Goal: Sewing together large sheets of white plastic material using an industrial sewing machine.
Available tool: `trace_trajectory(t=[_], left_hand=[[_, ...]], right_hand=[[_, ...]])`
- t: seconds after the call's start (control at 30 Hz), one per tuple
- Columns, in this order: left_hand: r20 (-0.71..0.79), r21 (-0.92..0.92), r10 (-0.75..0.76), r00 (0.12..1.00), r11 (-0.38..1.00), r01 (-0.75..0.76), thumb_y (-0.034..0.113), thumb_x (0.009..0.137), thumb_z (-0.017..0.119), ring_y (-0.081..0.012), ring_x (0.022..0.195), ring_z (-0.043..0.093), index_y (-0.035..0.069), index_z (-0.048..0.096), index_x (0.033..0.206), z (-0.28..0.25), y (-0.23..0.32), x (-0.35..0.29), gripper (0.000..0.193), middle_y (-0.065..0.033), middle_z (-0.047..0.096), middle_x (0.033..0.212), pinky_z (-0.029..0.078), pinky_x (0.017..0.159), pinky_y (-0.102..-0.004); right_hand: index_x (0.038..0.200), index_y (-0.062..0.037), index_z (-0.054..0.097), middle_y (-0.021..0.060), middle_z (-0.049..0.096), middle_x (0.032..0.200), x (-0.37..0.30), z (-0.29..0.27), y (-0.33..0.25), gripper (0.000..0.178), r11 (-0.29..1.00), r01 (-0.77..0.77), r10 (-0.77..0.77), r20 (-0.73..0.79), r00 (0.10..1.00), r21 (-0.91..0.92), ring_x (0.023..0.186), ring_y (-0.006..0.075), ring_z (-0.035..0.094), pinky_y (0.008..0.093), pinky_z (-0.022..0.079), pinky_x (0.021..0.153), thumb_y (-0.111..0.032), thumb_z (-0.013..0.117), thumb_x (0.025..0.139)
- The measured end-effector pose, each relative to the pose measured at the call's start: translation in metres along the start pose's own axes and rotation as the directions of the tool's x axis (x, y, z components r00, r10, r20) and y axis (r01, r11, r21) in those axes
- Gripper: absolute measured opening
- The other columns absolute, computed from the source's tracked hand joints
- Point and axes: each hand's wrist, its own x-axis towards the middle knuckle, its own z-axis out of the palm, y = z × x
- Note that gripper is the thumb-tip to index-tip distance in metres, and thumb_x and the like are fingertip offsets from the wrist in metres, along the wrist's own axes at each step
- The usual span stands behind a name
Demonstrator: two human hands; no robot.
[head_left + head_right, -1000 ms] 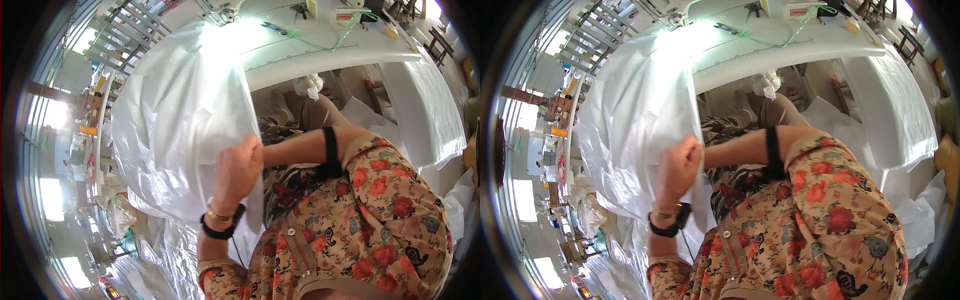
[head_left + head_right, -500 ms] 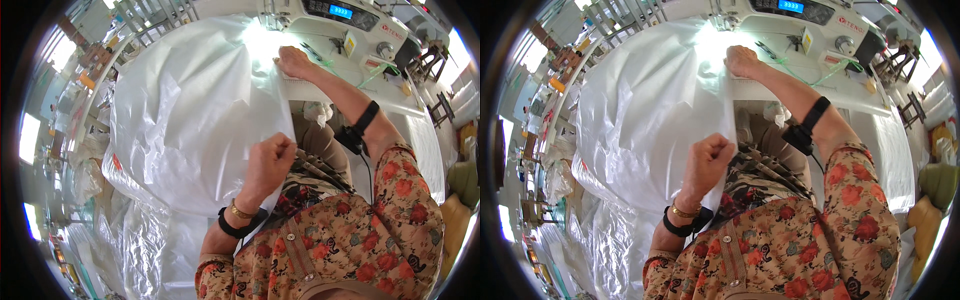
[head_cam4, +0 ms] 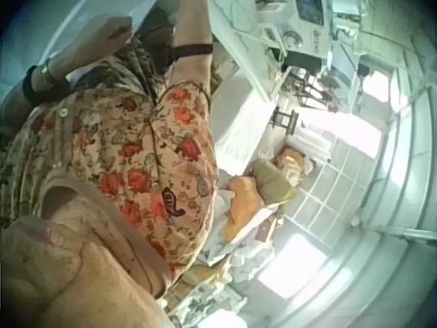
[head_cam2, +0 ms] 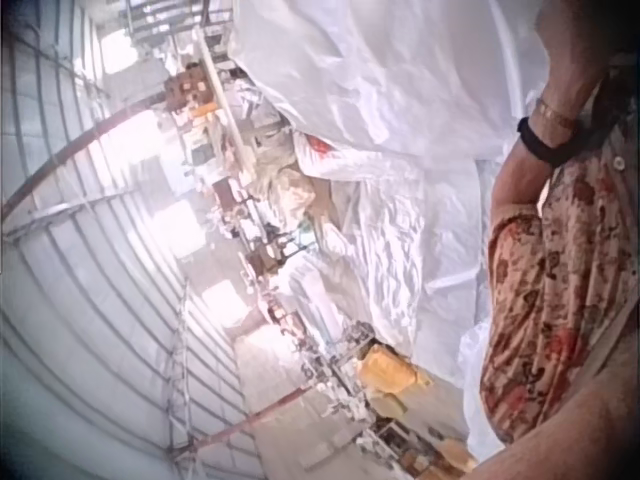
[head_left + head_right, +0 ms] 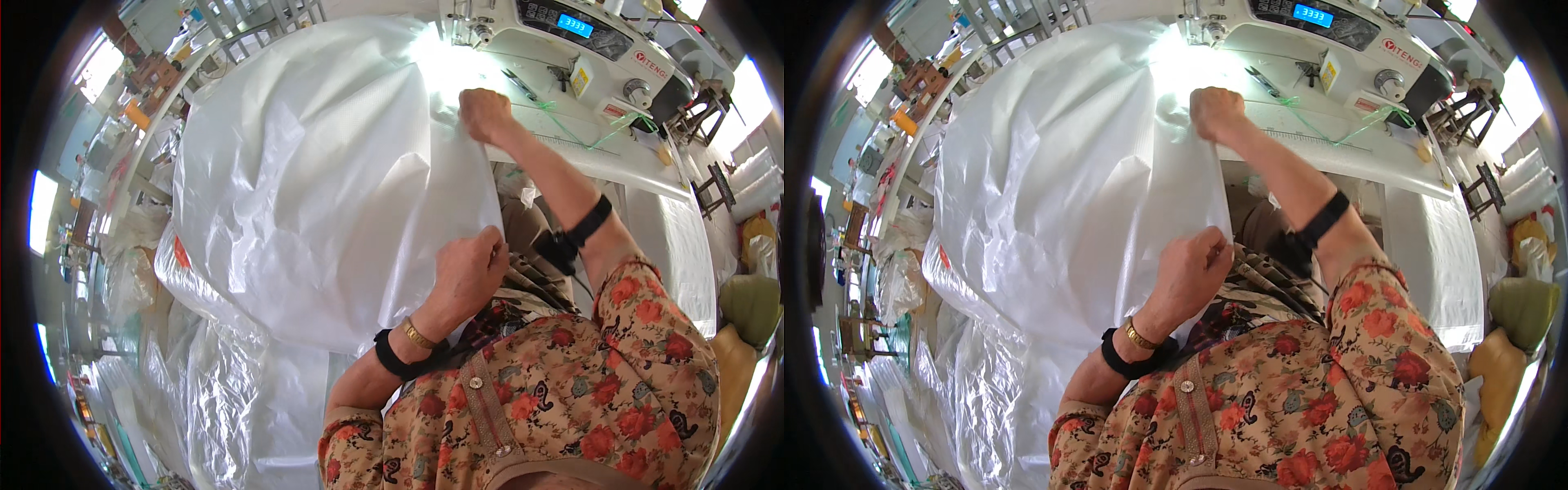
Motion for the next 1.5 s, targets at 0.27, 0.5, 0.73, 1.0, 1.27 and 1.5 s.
trace_trajectory(t=[0.27,0.5,0.73,1.0,1.27,1.5], left_hand=[[0.009,0.168,0.073,0.997,0.983,-0.074,0.012,0.085,0.062,-0.0371,0.056,0.058,0.005,0.056,0.078,-0.005,-0.011,0.000,0.012,-0.0139,0.056,0.058,0.042,0.052,-0.0433],[-0.044,0.198,0.059,0.997,0.979,-0.049,0.010,0.085,0.063,-0.0327,0.049,0.054,0.005,0.054,0.076,-0.015,-0.020,0.022,0.014,-0.0128,0.053,0.054,0.039,0.047,-0.0393],[-0.068,0.244,0.036,0.997,0.970,-0.018,0.010,0.086,0.062,-0.0313,0.047,0.052,0.002,0.053,0.077,-0.025,-0.012,0.052,0.015,-0.0139,0.052,0.054,0.040,0.048,-0.0385],[-0.152,0.086,0.118,0.981,0.991,-0.106,0.015,0.085,0.062,-0.0325,0.053,0.057,0.004,0.057,0.079,0.010,-0.005,0.060,0.014,-0.0145,0.057,0.061,0.043,0.052,-0.0391],[-0.062,0.177,0.133,0.989,0.977,-0.120,0.014,0.085,0.060,-0.0419,0.063,0.058,0.004,0.056,0.079,0.027,-0.016,0.045,0.012,-0.0186,0.059,0.065,0.043,0.057,-0.0487],[0.381,0.080,0.319,0.868,0.924,-0.374,0.013,0.089,0.055,-0.0392,0.067,0.060,0.003,0.053,0.078,0.012,0.033,-0.004,0.014,-0.0159,0.063,0.073,0.045,0.059,-0.0482]], right_hand=[[0.084,-0.0048,0.073,0.0127,0.072,0.087,-0.024,-0.006,-0.011,0.014,0.994,0.064,-0.063,0.011,0.998,-0.094,0.086,0.0268,0.071,0.0384,0.056,0.069,-0.007,0.069,0.071],[0.084,-0.0037,0.070,0.0149,0.071,0.089,0.005,-0.003,-0.008,0.013,0.993,0.113,-0.112,0.061,0.992,-0.012,0.085,0.0303,0.070,0.0400,0.055,0.072,-0.007,0.059,0.078],[0.092,-0.0047,0.073,0.0142,0.072,0.098,0.034,-0.011,-0.004,0.019,0.995,0.078,-0.082,0.063,0.995,0.065,0.095,0.0285,0.069,0.0376,0.054,0.079,-0.005,0.065,0.074],[0.087,0.0051,0.067,0.0240,0.068,0.085,-0.005,-0.006,0.016,0.020,0.983,-0.004,-0.005,0.051,0.999,0.183,0.085,0.0397,0.068,0.0485,0.053,0.072,-0.010,0.055,0.081],[0.109,0.0068,0.058,0.0238,0.066,0.077,-0.097,0.023,0.022,0.032,0.923,0.104,-0.022,-0.220,0.975,0.371,0.076,0.0409,0.067,0.0508,0.053,0.067,-0.016,0.052,0.086],[0.133,0.0078,0.042,0.0235,0.062,0.074,-0.128,0.026,0.015,0.048,0.926,0.046,0.008,-0.141,0.990,0.375,0.072,0.0428,0.061,0.0515,0.048,0.066,-0.016,0.049,0.092]])
